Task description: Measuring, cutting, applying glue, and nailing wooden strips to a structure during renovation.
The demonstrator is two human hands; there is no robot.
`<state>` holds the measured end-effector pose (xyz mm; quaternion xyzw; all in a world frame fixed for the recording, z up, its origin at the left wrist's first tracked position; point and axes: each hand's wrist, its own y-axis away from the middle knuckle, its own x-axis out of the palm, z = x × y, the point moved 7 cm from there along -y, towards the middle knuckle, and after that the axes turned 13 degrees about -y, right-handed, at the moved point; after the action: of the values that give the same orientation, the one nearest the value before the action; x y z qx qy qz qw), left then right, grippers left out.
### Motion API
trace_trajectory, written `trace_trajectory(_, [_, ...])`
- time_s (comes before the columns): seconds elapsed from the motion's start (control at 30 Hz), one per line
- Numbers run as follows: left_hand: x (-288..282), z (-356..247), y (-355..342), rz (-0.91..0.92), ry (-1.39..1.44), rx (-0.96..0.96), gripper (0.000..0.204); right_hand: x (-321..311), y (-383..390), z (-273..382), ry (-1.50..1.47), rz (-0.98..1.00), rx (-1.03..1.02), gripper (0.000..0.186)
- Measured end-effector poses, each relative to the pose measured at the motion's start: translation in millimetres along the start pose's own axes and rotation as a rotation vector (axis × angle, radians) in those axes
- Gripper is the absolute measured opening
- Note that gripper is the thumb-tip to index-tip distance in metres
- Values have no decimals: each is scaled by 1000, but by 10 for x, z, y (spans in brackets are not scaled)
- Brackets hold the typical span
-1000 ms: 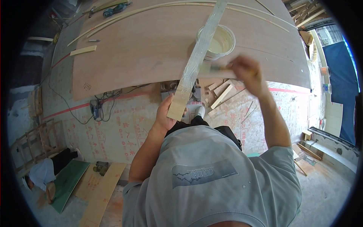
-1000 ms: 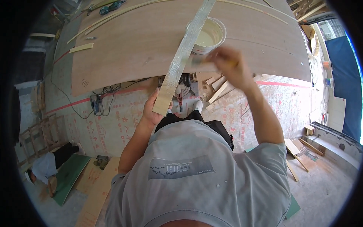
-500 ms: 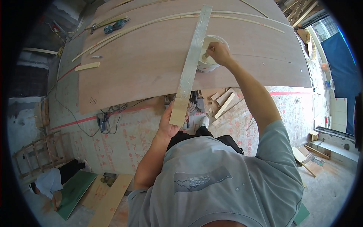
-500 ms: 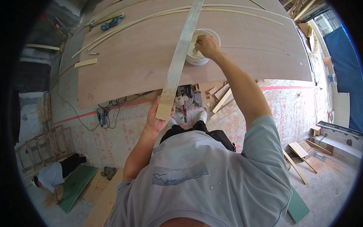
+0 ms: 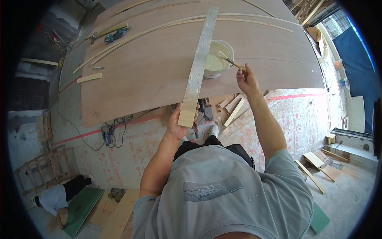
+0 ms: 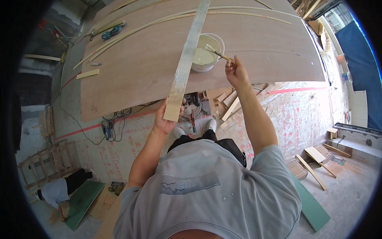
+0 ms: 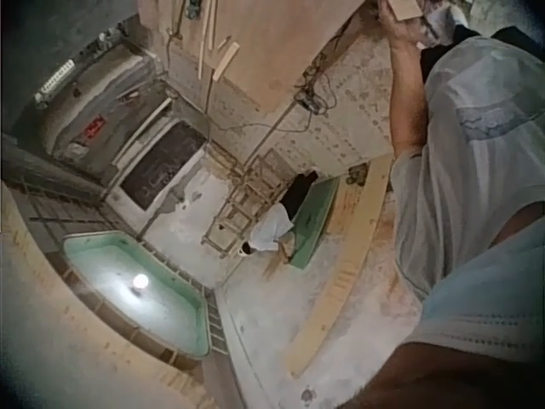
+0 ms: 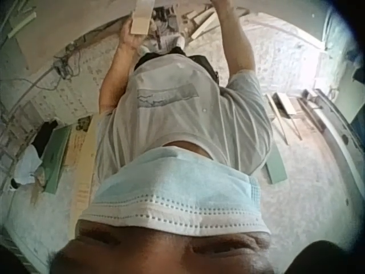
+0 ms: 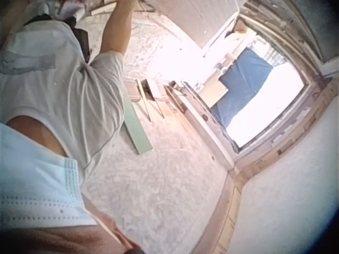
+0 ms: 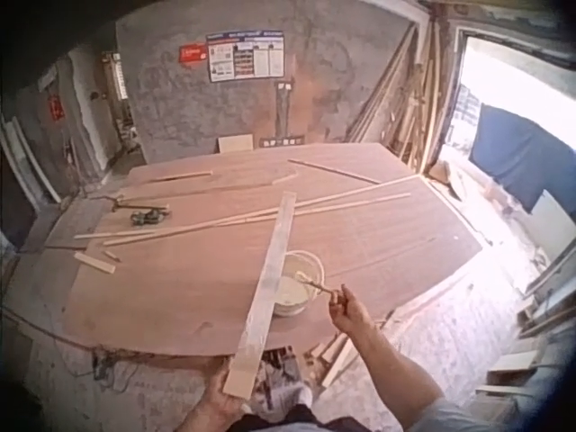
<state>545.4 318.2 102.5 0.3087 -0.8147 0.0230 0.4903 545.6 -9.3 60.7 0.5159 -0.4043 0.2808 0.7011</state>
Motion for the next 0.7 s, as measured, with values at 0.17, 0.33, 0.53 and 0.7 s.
trace_trajectory(0.17, [-109,17,-73,-24,105,-22,50,138,256,-40,390,280,-41,12])
trace_trajectory(0.33, [-133,31,-27,-99,102,-44,50,266,240,44,525,269,-157,16])
trace_trajectory(0.53, [-78,27,-22,-71,8,-53,50,23,-41,-26,72,96,-188,30])
trace_trajectory(0.7, [-158,72,-16,-112,82,-82,50,-89,-52,-253,-231,-86,-153,40])
